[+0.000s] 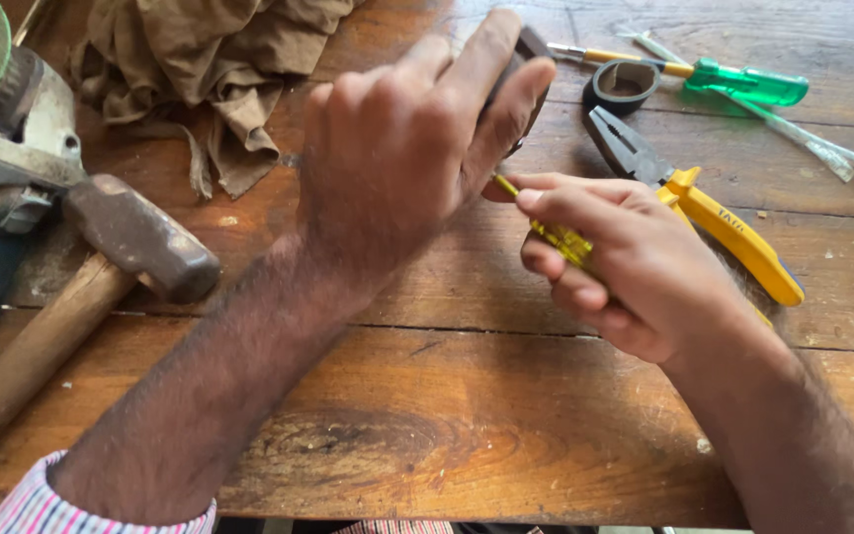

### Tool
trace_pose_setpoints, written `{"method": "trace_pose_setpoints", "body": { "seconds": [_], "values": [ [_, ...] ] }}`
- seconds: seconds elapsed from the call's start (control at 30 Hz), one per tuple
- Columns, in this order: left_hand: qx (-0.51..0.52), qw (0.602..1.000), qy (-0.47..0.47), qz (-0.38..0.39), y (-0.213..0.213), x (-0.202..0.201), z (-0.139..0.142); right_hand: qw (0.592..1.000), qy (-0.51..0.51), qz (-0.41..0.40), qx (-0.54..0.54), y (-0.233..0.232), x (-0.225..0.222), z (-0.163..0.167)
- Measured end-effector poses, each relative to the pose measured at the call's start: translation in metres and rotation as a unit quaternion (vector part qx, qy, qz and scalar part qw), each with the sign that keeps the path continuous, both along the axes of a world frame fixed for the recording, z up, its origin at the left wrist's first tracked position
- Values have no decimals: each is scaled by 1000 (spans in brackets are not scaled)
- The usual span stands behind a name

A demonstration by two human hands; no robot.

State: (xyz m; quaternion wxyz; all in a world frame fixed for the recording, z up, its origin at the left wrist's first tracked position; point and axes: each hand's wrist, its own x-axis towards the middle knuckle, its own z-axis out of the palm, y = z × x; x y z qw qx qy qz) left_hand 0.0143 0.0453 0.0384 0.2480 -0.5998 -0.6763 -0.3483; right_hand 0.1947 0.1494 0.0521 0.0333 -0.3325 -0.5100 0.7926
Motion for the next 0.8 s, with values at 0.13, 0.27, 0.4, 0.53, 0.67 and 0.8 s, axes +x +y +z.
{"method": "trace_pose_setpoints", "body": {
  "seconds": [0.13,0.27,0.4,0.53,0.67,0.8],
  "values": [
    [2,1000,9,5,-1,-1,1,986,62,0,-153,3,2,-5],
    [-3,999,34,19,3,6,-4,994,-11,-43,-103,0,1,-5],
    [1,999,38,13,6,7,-7,997,5,-34,-73,-4,-1,0],
    [-13,998,50,34,11,11,-8,997,-6,-59,-39,-13,-5,5],
    [-29,998,41,44,9,13,-9,998,-11,-44,33,-23,-9,7],
    [-19,996,60,71,8,17,-9,983,-67,4,170,-28,-13,10]
  ]
}}
